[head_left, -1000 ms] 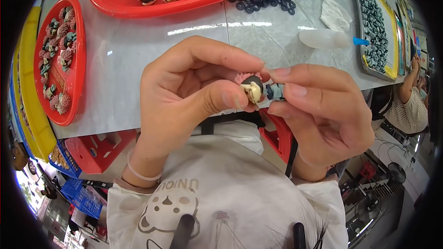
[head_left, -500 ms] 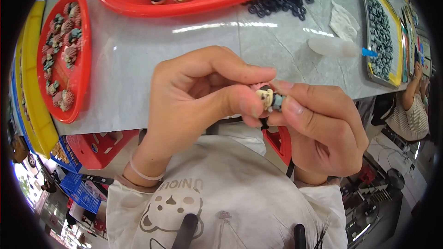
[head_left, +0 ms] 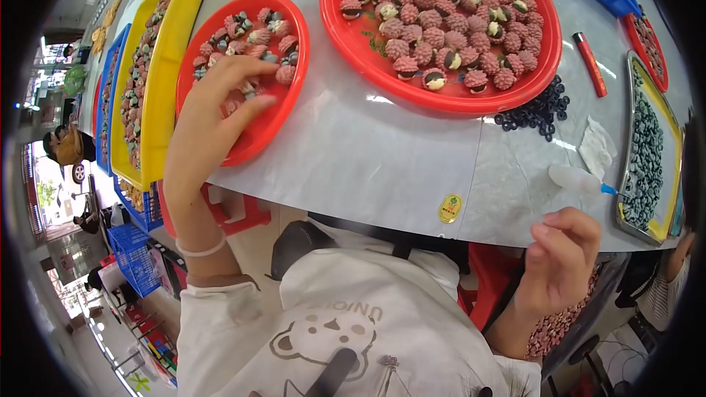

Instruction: The person assembles small plastic figurines by applying glue from a bottle to the base of plastic charms, then attaching a top plastic component by hand.

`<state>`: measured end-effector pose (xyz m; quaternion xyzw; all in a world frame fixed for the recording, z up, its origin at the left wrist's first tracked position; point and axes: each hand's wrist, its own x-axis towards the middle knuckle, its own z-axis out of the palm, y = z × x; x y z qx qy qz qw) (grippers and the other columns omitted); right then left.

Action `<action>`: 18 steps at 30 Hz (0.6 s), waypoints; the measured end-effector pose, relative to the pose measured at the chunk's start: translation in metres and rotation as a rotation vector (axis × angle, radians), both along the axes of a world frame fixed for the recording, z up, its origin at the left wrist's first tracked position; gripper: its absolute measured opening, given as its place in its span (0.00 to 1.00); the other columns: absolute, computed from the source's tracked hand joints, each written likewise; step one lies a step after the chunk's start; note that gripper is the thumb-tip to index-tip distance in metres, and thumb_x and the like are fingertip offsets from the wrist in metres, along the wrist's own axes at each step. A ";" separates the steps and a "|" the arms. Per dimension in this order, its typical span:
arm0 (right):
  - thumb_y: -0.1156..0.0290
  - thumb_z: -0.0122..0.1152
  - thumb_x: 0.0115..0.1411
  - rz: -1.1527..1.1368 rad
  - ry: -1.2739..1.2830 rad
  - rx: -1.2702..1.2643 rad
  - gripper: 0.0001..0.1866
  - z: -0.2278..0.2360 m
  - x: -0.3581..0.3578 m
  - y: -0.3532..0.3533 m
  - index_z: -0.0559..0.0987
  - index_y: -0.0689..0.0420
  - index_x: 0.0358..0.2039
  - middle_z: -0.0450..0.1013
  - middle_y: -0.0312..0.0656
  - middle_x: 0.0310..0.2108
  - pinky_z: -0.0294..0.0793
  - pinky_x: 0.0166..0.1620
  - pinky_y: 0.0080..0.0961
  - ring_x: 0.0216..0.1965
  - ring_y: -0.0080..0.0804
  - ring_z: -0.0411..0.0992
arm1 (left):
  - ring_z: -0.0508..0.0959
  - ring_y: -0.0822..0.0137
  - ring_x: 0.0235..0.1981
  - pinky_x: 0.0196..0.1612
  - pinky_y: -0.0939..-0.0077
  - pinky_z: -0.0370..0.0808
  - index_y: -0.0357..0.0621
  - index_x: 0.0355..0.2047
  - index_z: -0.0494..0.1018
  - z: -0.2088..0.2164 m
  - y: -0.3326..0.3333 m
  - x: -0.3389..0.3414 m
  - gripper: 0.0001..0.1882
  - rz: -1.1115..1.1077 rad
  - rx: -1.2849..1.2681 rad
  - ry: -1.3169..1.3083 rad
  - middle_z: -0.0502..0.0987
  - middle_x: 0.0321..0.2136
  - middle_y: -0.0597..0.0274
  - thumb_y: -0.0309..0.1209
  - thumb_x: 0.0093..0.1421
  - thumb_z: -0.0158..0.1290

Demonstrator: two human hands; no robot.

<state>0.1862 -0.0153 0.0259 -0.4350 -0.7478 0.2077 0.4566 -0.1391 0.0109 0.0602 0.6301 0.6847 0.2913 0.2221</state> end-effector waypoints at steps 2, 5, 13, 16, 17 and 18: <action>0.73 0.54 0.49 0.030 -0.013 -0.010 0.06 0.001 -0.002 0.001 0.72 0.62 0.28 0.64 0.45 0.28 0.61 0.28 0.18 0.27 0.30 0.61 | 0.70 0.60 0.34 0.40 0.75 0.65 0.40 0.35 0.69 0.007 0.005 -0.011 0.11 -0.015 -0.028 0.445 0.70 0.33 0.57 0.24 0.48 0.47; 0.80 0.57 0.42 -0.045 0.066 0.000 0.07 0.000 -0.003 0.000 0.75 0.59 0.26 0.65 0.42 0.25 0.60 0.25 0.18 0.22 0.27 0.63 | 0.70 0.60 0.34 0.39 0.73 0.65 0.40 0.35 0.68 0.023 0.025 -0.003 0.11 0.009 0.207 0.451 0.70 0.31 0.56 0.25 0.49 0.46; 0.84 0.50 0.47 -0.050 0.067 -0.053 0.07 0.004 0.016 -0.002 0.72 0.65 0.29 0.65 0.44 0.25 0.60 0.24 0.13 0.22 0.23 0.61 | 0.70 0.55 0.34 0.36 0.69 0.67 0.38 0.32 0.67 -0.004 0.093 0.038 0.09 -0.370 0.137 0.496 0.70 0.31 0.53 0.22 0.48 0.44; 0.85 0.49 0.47 -0.105 0.092 -0.064 0.07 0.004 0.027 -0.003 0.72 0.66 0.29 0.65 0.43 0.25 0.60 0.25 0.12 0.24 0.24 0.61 | 0.70 0.55 0.33 0.36 0.68 0.67 0.38 0.32 0.66 -0.009 0.099 0.042 0.09 -0.449 0.173 0.554 0.69 0.31 0.52 0.21 0.47 0.46; 0.85 0.49 0.47 -0.108 0.090 -0.064 0.07 0.003 0.031 -0.002 0.72 0.66 0.29 0.65 0.43 0.25 0.60 0.25 0.12 0.24 0.24 0.61 | 0.70 0.55 0.32 0.35 0.69 0.67 0.37 0.31 0.67 -0.009 0.098 0.042 0.09 -0.491 0.197 0.567 0.69 0.30 0.52 0.22 0.46 0.47; 0.85 0.49 0.47 -0.170 0.109 -0.042 0.07 0.000 0.036 0.000 0.72 0.66 0.29 0.65 0.43 0.26 0.60 0.27 0.13 0.25 0.24 0.61 | 0.70 0.55 0.32 0.35 0.69 0.67 0.37 0.31 0.67 -0.007 0.095 0.042 0.09 -0.495 0.196 0.567 0.69 0.30 0.52 0.22 0.46 0.47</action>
